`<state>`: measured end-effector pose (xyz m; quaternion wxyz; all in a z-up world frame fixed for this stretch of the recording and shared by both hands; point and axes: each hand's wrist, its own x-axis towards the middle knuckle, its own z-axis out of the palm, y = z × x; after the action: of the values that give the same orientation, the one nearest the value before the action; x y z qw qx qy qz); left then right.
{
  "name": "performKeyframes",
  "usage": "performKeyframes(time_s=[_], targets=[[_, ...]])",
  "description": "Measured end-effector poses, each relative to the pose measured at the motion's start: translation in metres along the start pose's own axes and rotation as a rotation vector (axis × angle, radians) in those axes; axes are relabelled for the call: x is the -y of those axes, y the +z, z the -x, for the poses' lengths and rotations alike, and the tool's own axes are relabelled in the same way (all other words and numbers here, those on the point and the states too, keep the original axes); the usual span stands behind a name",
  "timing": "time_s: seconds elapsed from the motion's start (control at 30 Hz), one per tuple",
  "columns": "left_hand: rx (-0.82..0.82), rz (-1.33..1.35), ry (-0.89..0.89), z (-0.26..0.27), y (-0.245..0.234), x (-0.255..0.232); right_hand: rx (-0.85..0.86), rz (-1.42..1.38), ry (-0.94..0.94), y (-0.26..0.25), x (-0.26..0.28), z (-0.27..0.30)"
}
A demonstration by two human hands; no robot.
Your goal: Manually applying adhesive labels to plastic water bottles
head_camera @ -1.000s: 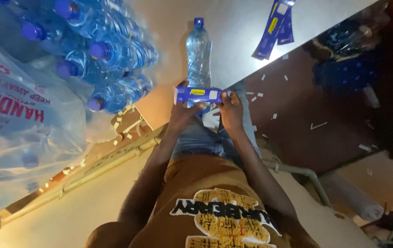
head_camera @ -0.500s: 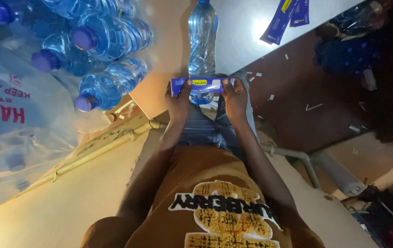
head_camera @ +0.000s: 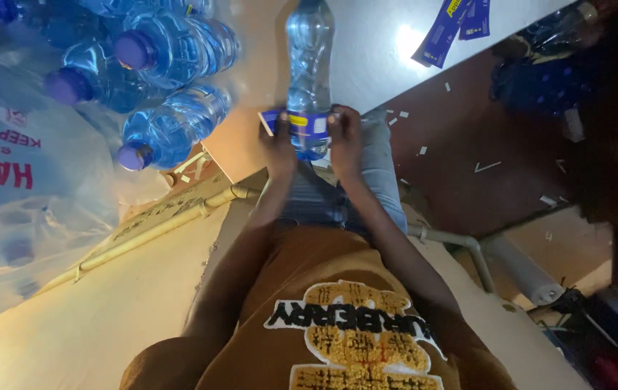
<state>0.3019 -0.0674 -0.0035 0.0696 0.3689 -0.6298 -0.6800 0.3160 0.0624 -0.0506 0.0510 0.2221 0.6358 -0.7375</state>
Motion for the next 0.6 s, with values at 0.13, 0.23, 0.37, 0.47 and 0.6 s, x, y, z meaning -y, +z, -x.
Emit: performKeyframes(time_s=[0.13, 0.23, 0.37, 0.47, 0.6], targets=[[-0.094, 0.287, -0.358, 0.006, 0.004, -0.017, 0.098, -0.045, -0.086, 0.025, 0.006, -0.016], [-0.096, 0.413, -0.543, 0.006, -0.011, 0.015, 0.203, -0.149, -0.03, 0.028, 0.017, -0.024], [-0.049, 0.439, -0.6, -0.017, -0.033, 0.043, 0.61, -0.205, 0.106, 0.008, 0.012, -0.021], [-0.036, 0.377, -0.599, -0.025, -0.039, 0.047, 0.948, 0.164, 0.17, -0.024, 0.046, -0.019], [0.019, -0.037, -0.128, -0.005, -0.037, -0.012, 0.44, 0.18, 0.433, 0.026, 0.061, -0.07]])
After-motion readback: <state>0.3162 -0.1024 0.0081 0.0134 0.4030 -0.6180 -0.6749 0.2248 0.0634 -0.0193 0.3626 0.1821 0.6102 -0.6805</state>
